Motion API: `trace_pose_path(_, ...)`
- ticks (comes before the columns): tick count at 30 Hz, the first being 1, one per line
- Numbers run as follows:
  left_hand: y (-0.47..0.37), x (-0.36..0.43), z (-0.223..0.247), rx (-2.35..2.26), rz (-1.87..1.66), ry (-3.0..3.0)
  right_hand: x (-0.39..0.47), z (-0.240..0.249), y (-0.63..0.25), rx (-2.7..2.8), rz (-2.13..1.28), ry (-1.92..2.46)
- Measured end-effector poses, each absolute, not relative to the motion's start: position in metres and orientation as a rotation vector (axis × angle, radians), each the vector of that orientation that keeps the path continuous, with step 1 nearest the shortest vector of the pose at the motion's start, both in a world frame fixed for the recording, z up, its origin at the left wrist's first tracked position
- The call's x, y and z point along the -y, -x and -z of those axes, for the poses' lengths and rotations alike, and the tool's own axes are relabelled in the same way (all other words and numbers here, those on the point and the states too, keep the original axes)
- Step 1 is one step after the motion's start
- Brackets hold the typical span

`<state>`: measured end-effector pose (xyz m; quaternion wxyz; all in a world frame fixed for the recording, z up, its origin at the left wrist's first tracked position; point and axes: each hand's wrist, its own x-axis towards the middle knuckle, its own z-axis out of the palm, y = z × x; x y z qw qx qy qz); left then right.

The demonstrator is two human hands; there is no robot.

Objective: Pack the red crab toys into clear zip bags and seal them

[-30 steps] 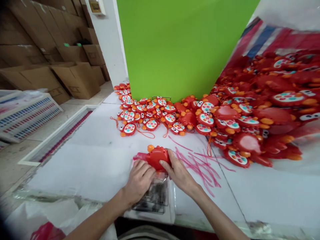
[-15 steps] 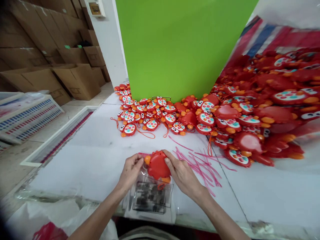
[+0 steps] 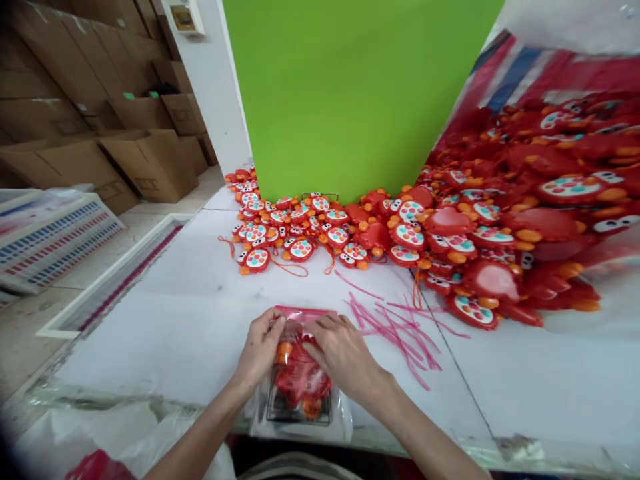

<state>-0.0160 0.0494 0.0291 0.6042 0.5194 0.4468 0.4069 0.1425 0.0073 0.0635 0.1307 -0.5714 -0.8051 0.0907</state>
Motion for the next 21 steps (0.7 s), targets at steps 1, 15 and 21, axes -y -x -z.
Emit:
trace_pose_path(1, 0.016, -0.049, -0.029, -1.025, -0.939, -1.195, -0.009, -0.063, -0.141, 2.346, -0.301, 1.653)
trace_pose_path(15, 0.023, -0.046, -0.033, -0.988, -0.872, -1.366, -0.028, -0.069, -0.112, 2.311, -0.106, 1.774)
trace_pose_path(21, 0.018, -0.043, -0.040, -1.143, -0.889, -1.608, -0.029, -0.068, -0.106, 2.367, -0.015, 1.728)
